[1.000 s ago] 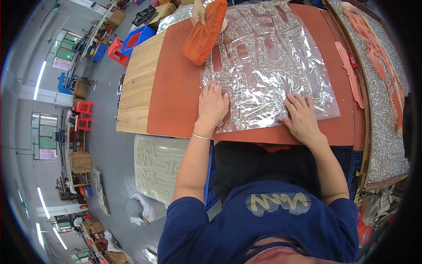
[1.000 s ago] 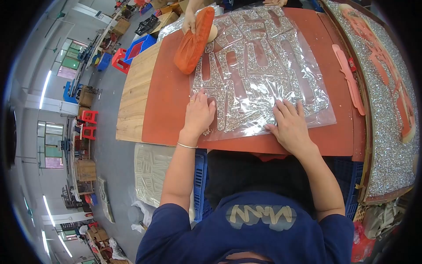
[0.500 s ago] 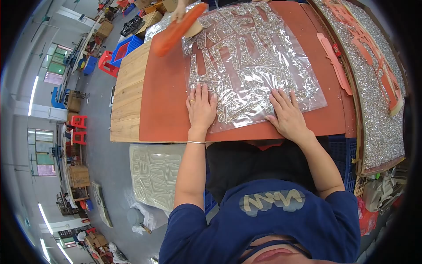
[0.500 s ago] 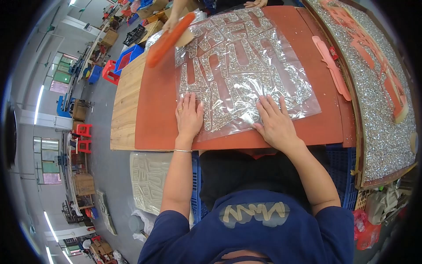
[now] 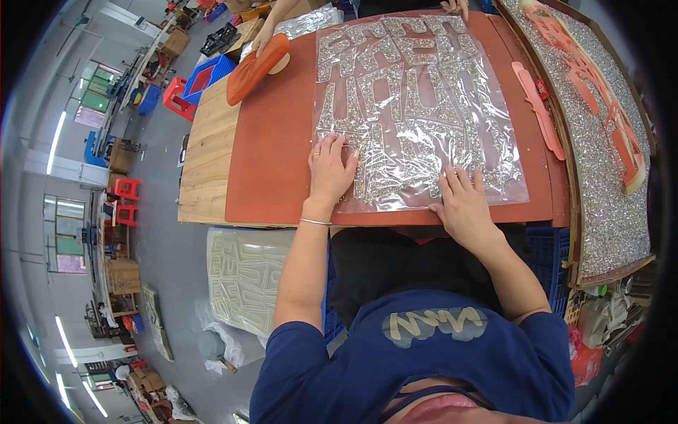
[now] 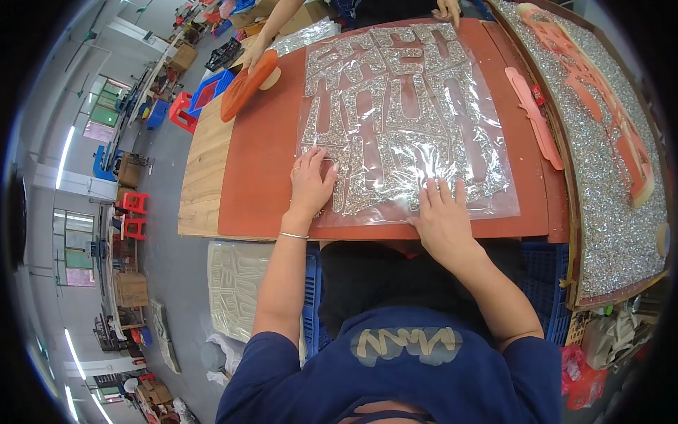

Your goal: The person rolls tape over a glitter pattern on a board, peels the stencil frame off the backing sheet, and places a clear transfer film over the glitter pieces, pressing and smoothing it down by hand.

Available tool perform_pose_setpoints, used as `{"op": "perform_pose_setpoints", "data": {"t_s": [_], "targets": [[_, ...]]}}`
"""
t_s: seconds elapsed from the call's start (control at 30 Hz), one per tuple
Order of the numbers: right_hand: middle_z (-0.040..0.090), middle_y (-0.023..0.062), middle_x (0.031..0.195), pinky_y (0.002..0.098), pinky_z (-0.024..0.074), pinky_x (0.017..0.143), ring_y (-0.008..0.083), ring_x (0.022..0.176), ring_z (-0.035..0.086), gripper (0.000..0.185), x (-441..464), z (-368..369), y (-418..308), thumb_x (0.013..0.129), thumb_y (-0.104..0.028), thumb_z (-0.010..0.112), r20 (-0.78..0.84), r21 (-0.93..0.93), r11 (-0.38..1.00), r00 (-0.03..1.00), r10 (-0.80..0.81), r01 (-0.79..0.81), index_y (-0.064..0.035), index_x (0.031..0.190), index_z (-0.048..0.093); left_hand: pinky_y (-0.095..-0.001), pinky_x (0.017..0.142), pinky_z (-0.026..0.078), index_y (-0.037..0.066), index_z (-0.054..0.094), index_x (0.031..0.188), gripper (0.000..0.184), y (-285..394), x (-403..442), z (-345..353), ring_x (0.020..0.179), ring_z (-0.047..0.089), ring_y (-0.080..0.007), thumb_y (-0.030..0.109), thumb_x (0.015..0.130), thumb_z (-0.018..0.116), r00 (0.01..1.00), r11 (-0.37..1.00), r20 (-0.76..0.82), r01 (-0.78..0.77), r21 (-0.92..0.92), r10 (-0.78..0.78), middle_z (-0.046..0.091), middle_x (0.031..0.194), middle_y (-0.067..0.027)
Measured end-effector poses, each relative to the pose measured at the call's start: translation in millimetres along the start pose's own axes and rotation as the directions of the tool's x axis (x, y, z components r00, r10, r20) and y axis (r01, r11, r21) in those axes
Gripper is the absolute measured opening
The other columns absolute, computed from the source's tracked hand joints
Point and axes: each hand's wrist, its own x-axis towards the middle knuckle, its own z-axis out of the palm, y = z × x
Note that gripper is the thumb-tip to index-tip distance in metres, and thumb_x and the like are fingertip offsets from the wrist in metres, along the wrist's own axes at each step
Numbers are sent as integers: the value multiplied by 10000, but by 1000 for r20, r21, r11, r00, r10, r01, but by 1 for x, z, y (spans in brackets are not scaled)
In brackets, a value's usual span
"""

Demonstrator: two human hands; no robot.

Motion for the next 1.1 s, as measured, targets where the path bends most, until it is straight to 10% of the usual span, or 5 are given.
{"op": "perform_pose_setpoints", "data": {"t_s": [0.1,0.17,0.73,0.9,1.1], "targets": [[577,155,972,432,439,797,297,892,560,377,52,-36,-20,822,-127,575,317,186,982,945,-84,25,2,1175,582,-529,1036,317,40,561,1146,357,5,-5,5,1186,473,-350,256,864,595,996,999,-90,28,-20,-30,521,1250,-149],[551,152,910,408,440,710,294,838,543,346,91,18,-27,807,-91,569,-325,287,928,935,-139,237,-73,1147,628,-534,1025,331,34,576,1092,296,5,-8,5,1149,503,-345,224,865,588,992,998,-117,51,-30,-54,539,1208,-149],[563,81,922,423,342,871,240,983,505,158,179,57,-58,780,-160,569,-321,-37,955,901,-291,295,-110,819,714,-418,892,465,-30,630,954,181,-23,-28,-9,1008,595,-324,87,840,552,908,967,-370,119,-227,-199,622,1065,-175],[570,123,947,402,387,858,286,966,514,173,108,44,-66,773,-88,576,-165,134,929,932,-324,346,-42,924,648,-290,633,532,-49,627,1051,251,-34,-78,-70,729,619,-150,150,910,565,637,477,282,744,-467,-718,644,888,-101],[569,104,918,399,421,822,281,901,529,259,98,60,-125,785,-135,668,-379,434,744,853,-360,507,-36,1014,600,-246,563,523,-11,624,1034,252,-17,-86,-89,631,588,-107,215,937,568,524,118,538,780,-615,-660,643,838,-57]]}}
